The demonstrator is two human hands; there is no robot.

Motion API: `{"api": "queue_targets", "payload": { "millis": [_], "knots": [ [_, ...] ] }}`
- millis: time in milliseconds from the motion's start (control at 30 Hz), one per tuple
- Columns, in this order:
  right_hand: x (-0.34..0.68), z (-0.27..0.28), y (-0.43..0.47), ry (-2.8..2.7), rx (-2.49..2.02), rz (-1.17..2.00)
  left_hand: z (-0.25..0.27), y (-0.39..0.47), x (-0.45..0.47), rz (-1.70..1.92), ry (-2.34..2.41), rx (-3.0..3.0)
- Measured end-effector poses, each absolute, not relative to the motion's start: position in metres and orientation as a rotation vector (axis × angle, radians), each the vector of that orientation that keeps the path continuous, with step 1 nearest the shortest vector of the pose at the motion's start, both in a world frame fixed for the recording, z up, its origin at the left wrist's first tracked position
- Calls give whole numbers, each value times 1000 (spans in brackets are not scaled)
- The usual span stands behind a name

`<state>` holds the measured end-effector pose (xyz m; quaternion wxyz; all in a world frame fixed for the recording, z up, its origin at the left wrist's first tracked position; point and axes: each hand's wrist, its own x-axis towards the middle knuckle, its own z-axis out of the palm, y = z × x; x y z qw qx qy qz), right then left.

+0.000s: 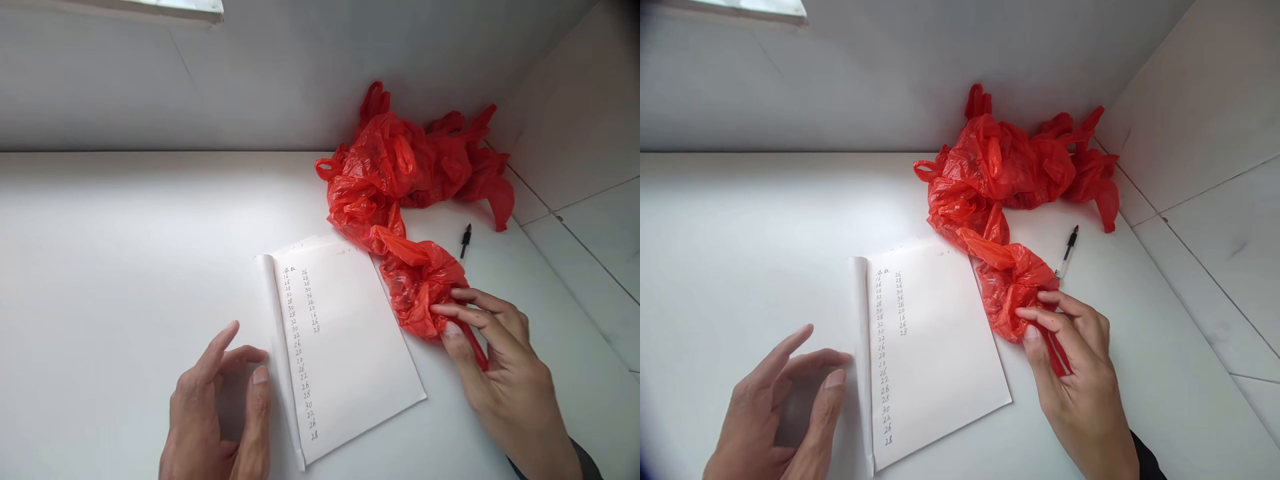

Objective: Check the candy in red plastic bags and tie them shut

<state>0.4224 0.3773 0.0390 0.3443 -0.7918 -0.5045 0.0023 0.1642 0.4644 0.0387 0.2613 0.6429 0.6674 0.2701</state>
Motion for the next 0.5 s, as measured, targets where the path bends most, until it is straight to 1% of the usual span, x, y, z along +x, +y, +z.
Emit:
{"api": "queue_targets", "payload": {
  "millis": [233, 333, 433, 500],
  "knots": [
    [431, 37, 385, -1411, -1877, 48, 31, 473, 157, 894, 1594, 1830],
    [429, 49, 373, -1429, -1823, 95, 41, 468, 161, 1122, 1544, 1774],
    [415, 66, 341, -1379, -1780, 234, 52, 434, 169, 1355, 1466, 1806],
    [400, 75, 316, -1379, -1741, 349, 56, 396, 176, 1362, 1355, 1882]
  ]
}}
